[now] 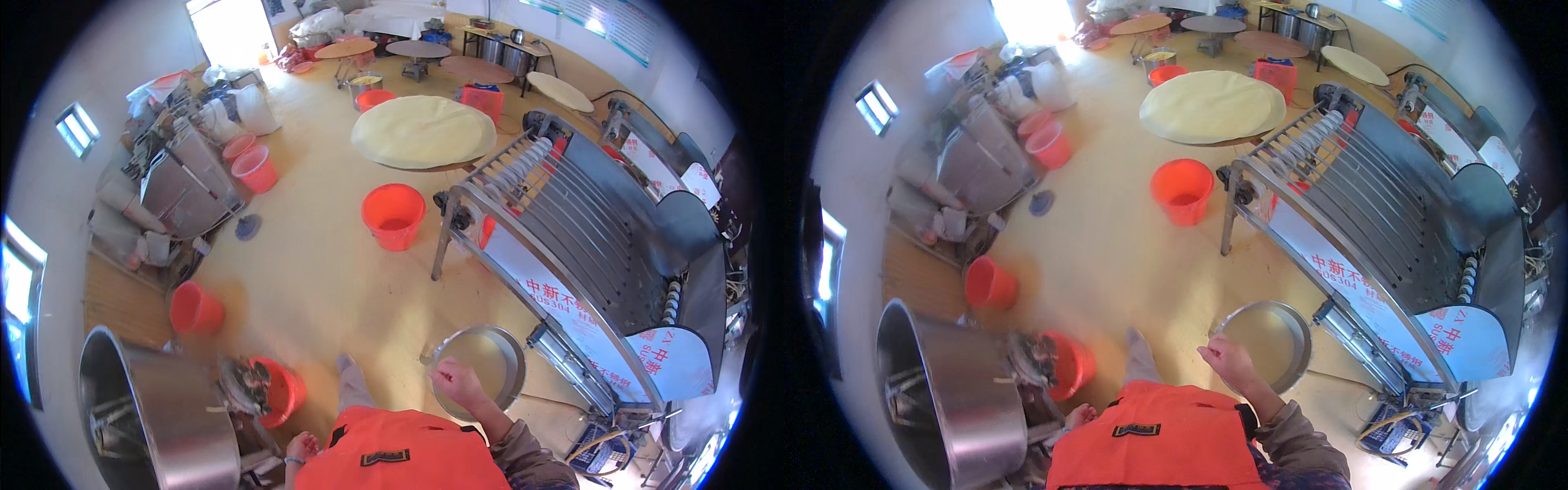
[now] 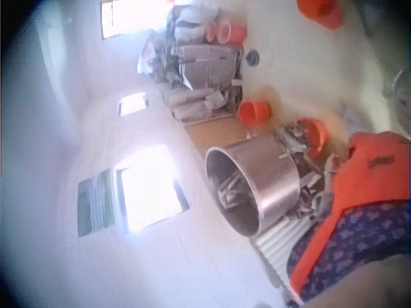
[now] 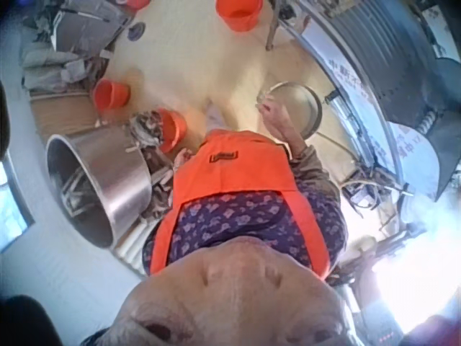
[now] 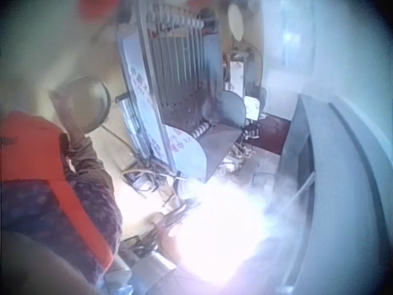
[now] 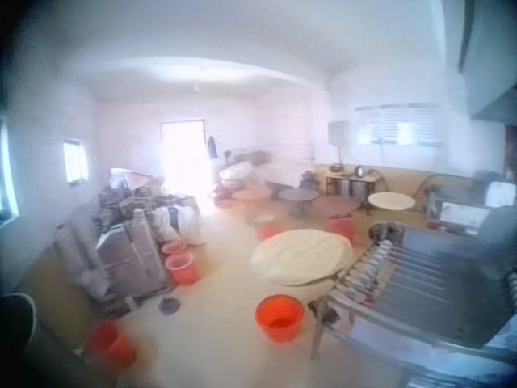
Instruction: The person stretches a large sheet of dough on a round frame, then places it onto a rotating griddle. They use a spatula to lift and remove the cooked pancake, then wipe the griddle surface with a cloth.
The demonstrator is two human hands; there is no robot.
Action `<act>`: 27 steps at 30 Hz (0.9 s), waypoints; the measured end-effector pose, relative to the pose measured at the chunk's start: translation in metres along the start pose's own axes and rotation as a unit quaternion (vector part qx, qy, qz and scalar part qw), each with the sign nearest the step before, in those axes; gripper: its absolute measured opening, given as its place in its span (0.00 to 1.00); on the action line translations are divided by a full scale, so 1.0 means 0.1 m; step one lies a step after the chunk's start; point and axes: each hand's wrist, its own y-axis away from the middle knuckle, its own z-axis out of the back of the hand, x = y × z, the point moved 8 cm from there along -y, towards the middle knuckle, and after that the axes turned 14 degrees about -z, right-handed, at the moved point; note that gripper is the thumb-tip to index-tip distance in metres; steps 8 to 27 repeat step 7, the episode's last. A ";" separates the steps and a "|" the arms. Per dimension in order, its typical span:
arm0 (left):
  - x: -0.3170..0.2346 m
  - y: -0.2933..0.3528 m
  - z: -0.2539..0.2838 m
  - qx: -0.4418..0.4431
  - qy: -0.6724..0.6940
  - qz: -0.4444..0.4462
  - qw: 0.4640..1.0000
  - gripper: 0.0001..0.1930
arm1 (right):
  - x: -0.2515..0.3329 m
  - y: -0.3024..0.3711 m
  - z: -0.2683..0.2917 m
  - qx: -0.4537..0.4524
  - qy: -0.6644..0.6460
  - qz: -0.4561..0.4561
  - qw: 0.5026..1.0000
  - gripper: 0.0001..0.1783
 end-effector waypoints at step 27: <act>-2.06 -1.99 -0.70 0.021 0.039 -0.072 0.996 0.09 | 0.24 -1.45 -0.75 -0.063 0.044 -0.071 0.995 0.19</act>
